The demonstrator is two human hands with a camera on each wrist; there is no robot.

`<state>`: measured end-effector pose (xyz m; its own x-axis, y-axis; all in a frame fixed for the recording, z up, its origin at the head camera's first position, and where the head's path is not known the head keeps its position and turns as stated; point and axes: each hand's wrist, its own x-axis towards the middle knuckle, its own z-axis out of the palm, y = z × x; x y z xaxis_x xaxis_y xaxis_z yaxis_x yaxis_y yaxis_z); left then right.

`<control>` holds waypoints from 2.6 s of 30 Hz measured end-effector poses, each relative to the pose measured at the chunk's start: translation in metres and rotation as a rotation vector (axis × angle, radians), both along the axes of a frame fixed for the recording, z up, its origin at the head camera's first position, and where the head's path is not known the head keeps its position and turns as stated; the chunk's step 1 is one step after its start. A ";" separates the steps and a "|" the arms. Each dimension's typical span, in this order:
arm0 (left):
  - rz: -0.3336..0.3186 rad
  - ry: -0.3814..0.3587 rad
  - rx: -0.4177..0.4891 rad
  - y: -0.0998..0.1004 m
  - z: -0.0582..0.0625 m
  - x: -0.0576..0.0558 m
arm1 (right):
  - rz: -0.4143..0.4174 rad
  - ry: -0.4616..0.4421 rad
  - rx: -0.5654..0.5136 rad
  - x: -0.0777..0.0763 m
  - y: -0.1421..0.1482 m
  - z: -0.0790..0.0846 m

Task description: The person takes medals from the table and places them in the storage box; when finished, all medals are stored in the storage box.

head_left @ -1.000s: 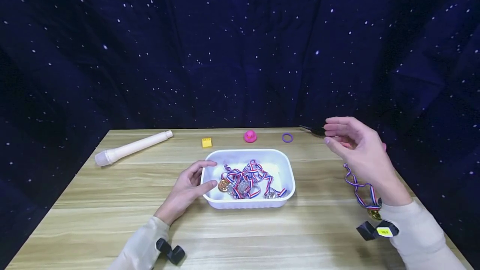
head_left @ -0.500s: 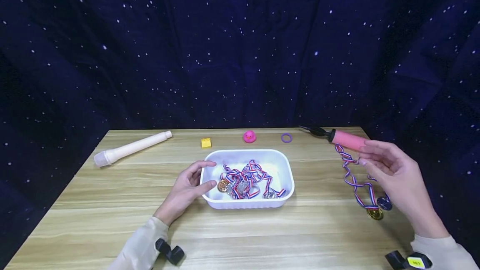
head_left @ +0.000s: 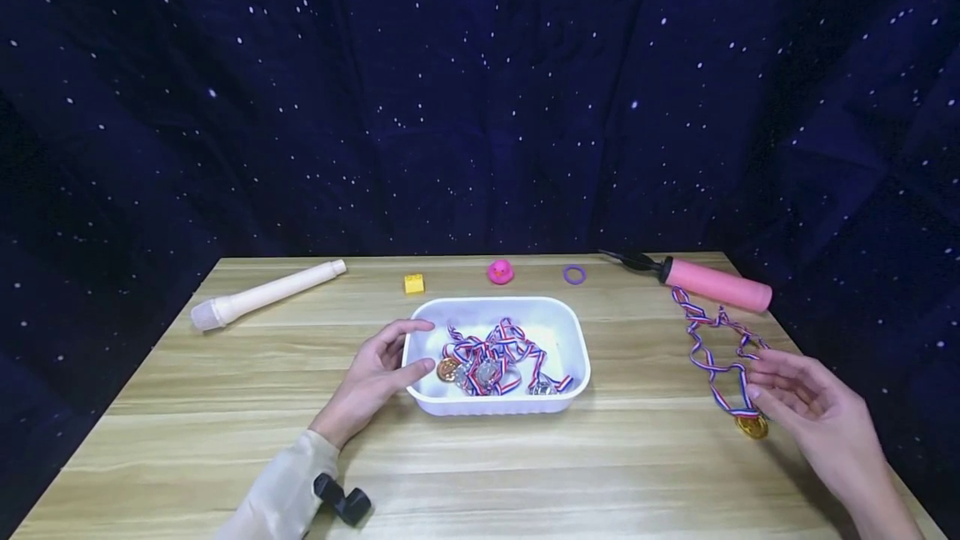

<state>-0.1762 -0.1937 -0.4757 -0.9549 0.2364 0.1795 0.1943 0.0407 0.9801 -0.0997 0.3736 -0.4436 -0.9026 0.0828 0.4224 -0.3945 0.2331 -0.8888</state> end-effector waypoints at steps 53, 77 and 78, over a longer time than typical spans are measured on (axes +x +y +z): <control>0.000 0.014 0.004 -0.001 0.000 0.000 | -0.029 0.000 0.456 0.017 -0.003 -0.027; -0.019 0.001 0.013 0.001 0.001 -0.001 | 0.019 -0.024 0.114 -0.030 -0.041 0.053; -0.018 0.000 0.013 0.001 0.001 -0.001 | 0.003 -0.027 0.121 -0.034 -0.044 0.060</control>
